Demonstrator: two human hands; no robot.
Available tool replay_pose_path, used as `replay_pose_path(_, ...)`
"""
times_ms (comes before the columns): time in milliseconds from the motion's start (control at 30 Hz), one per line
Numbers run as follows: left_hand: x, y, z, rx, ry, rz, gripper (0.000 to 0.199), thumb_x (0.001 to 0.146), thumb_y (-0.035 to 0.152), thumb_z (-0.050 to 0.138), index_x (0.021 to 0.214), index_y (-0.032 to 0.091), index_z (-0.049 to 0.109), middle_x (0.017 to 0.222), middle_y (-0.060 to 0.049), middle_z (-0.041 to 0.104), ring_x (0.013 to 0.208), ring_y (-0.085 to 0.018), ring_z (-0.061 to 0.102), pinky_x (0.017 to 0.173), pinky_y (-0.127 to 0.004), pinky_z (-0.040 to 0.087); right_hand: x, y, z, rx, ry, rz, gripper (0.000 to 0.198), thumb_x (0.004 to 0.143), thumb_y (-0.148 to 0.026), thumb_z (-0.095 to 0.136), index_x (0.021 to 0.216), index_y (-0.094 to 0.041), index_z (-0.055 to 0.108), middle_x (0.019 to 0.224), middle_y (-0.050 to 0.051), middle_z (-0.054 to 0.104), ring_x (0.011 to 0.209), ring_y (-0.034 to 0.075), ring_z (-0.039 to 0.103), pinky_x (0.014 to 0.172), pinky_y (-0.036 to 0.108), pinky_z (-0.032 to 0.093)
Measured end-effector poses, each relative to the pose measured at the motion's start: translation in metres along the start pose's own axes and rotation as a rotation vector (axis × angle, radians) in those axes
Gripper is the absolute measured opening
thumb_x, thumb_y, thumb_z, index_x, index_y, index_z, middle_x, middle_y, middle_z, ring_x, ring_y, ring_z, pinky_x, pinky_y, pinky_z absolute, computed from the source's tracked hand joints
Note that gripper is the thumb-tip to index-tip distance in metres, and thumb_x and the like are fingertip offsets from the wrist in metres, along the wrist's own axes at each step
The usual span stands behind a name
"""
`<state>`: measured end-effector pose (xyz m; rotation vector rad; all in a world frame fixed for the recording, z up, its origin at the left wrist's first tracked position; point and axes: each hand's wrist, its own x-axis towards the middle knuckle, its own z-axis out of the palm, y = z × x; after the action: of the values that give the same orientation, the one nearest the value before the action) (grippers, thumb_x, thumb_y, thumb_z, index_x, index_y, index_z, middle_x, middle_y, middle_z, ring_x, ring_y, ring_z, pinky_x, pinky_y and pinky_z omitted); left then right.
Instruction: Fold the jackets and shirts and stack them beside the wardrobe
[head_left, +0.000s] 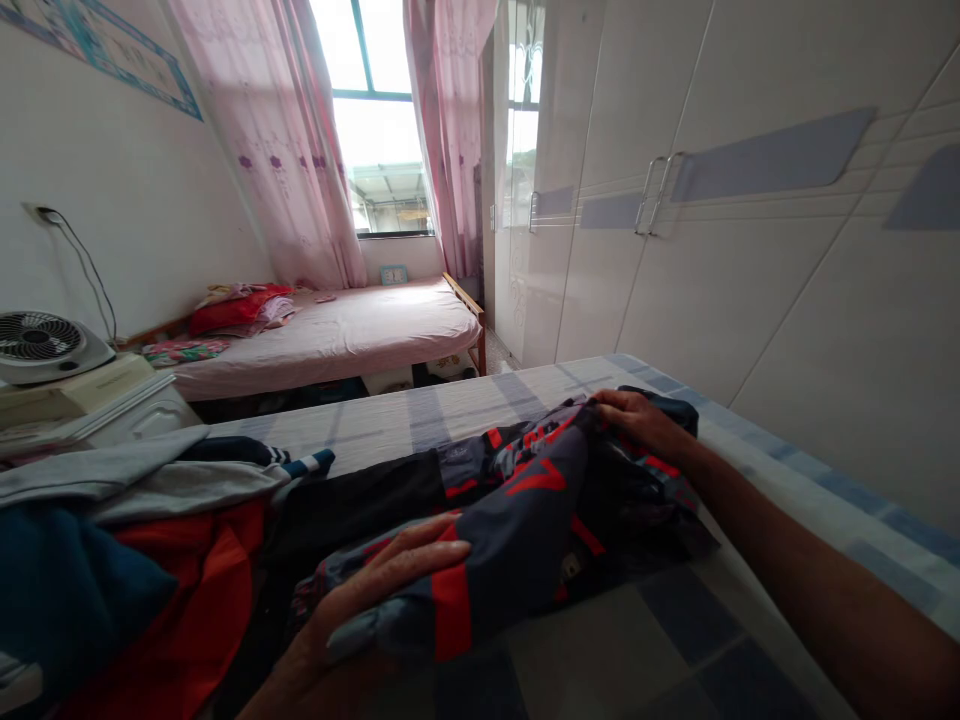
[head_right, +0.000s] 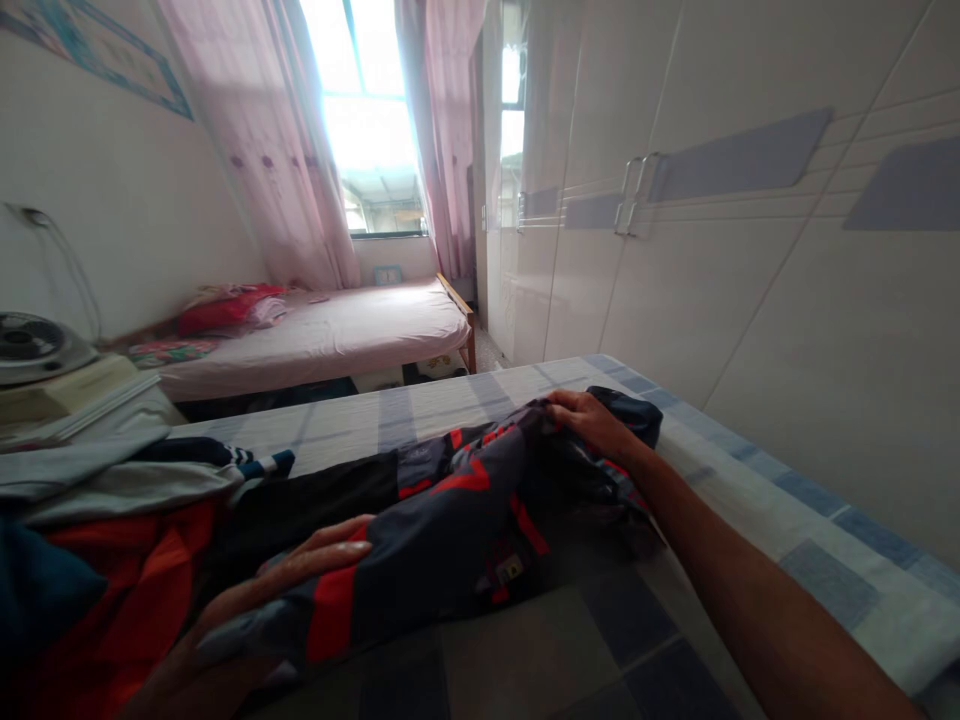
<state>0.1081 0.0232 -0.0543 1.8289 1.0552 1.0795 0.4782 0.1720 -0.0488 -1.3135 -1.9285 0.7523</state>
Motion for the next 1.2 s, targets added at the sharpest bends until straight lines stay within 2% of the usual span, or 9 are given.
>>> replay_pose_path(200, 0.011, -0.062, -0.050, 0.064, 0.394, -0.436, 0.060, 0.080, 0.048, 0.054, 0.132, 0.020, 0.046, 0.124, -0.013, 0.061, 0.108, -0.028, 0.062, 0.090, -0.043, 0.052, 0.062, 0.005, 0.034, -0.391, -0.051, 0.032, 0.031, 0.085, -0.038, 0.046, 0.078, -0.016, 0.067, 0.075, 0.003, 0.067, 0.072, 0.016, 0.059, 0.069, 0.025, 0.042)
replay_pose_path(267, 0.013, -0.078, -0.063, 0.228, 0.448, -0.460, 0.065, 0.076, 0.048, 0.056, 0.131, 0.014, 0.045, 0.126, -0.016, 0.058, 0.106, -0.029, 0.062, 0.087, -0.043, 0.053, 0.067, 0.012, 0.051, -0.412, -0.042, 0.041, 0.031, 0.085, -0.039, 0.047, 0.078, -0.017, 0.068, 0.077, 0.004, 0.068, 0.075, 0.016, 0.060, 0.071, 0.025, 0.041)
replay_pose_path(467, 0.023, -0.088, -0.065, 0.716, 0.305, -0.198, 0.058, 0.079, 0.049, 0.052, 0.128, 0.018, 0.050, 0.138, -0.013, 0.047, 0.128, -0.030, 0.044, 0.102, -0.047, 0.041, 0.051, 0.025, 0.057, -0.456, -0.016, 0.105, 0.034, 0.084, -0.044, 0.049, 0.091, -0.019, 0.071, 0.096, 0.007, 0.071, 0.086, 0.020, 0.062, 0.076, 0.027, 0.042)
replay_pose_path(600, 0.053, -0.093, -0.066, 0.805, 0.256, -0.336, 0.068, 0.078, 0.044, 0.052, 0.134, 0.007, 0.042, 0.126, -0.019, 0.056, 0.117, -0.033, 0.053, 0.097, -0.045, 0.043, 0.050, 0.028, 0.053, -0.440, -0.040, 0.121, 0.027, 0.082, -0.031, 0.050, 0.095, -0.018, 0.071, 0.094, 0.006, 0.071, 0.084, 0.018, 0.063, 0.074, 0.026, 0.044)
replay_pose_path(700, 0.071, -0.093, -0.068, 0.719, 0.207, -0.427, 0.052, 0.072, 0.032, 0.055, 0.120, 0.012, 0.057, 0.095, -0.009, 0.069, 0.088, -0.026, 0.066, 0.079, -0.034, 0.050, 0.052, 0.031, 0.053, -0.421, -0.036, 0.109, 0.027, 0.081, -0.027, 0.048, 0.092, -0.017, 0.070, 0.091, 0.005, 0.071, 0.082, 0.017, 0.063, 0.072, 0.024, 0.045)
replay_pose_path(800, 0.068, -0.082, -0.067, 0.741, 0.278, -0.291, 0.032, 0.075, 0.024, 0.049, 0.103, 0.018, 0.065, 0.095, -0.005, 0.064, 0.090, -0.021, 0.062, 0.082, -0.030, 0.047, 0.056, 0.033, 0.052, -0.411, -0.021, 0.100, 0.026, 0.081, -0.029, 0.048, 0.090, -0.017, 0.070, 0.087, 0.004, 0.071, 0.080, 0.016, 0.063, 0.072, 0.024, 0.045)
replay_pose_path(967, 0.036, -0.069, -0.069, 1.143, 0.419, 0.220, 0.027, 0.085, 0.026, 0.045, 0.096, 0.021, 0.069, 0.091, -0.008, 0.058, 0.086, -0.024, 0.054, 0.077, -0.036, 0.045, 0.063, 0.034, 0.058, -0.424, -0.003, 0.128, 0.023, 0.081, -0.028, 0.049, 0.088, -0.018, 0.069, 0.083, 0.002, 0.071, 0.077, 0.015, 0.062, 0.070, 0.023, 0.045)
replay_pose_path(1067, 0.025, -0.079, -0.074, 1.347, 0.283, 0.205, 0.034, 0.087, 0.019, 0.038, 0.106, 0.021, 0.067, 0.092, -0.011, 0.059, 0.082, -0.026, 0.053, 0.073, -0.040, 0.045, 0.070, 0.031, 0.067, -0.462, 0.029, 0.149, 0.021, 0.081, -0.027, 0.050, 0.088, -0.019, 0.069, 0.086, 0.003, 0.071, 0.082, 0.017, 0.062, 0.076, 0.027, 0.044)
replay_pose_path(1200, 0.025, -0.098, -0.080, 1.409, 0.227, 0.159, 0.042, 0.087, 0.014, 0.035, 0.119, 0.024, 0.060, 0.118, -0.014, 0.057, 0.102, -0.031, 0.054, 0.080, -0.045, 0.046, 0.067, 0.010, 0.079, -0.547, 0.112, 0.115, 0.022, 0.083, -0.024, 0.049, 0.093, -0.018, 0.067, 0.101, 0.011, 0.067, 0.102, 0.026, 0.056, 0.090, 0.040, 0.038)
